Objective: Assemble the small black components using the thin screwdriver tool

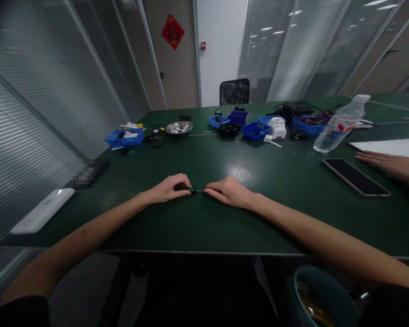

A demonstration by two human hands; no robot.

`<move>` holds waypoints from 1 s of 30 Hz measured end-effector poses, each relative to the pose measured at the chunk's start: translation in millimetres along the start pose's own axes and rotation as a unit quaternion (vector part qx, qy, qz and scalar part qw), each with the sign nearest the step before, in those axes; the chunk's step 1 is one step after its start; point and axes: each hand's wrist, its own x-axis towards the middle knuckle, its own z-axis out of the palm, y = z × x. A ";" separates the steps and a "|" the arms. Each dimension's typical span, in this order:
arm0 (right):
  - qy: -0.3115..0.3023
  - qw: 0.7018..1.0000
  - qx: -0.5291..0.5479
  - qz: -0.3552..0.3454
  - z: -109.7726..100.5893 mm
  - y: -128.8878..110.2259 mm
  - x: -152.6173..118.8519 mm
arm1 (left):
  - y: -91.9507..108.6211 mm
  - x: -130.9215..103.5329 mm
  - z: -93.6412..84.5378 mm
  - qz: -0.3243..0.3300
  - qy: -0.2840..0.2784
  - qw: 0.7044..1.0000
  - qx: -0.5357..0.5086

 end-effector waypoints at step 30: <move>-0.004 0.998 -0.063 0.001 3.6 -6.3 2.9 | 5.9 4.5 3.0 0.011 -0.009 1.000 0.023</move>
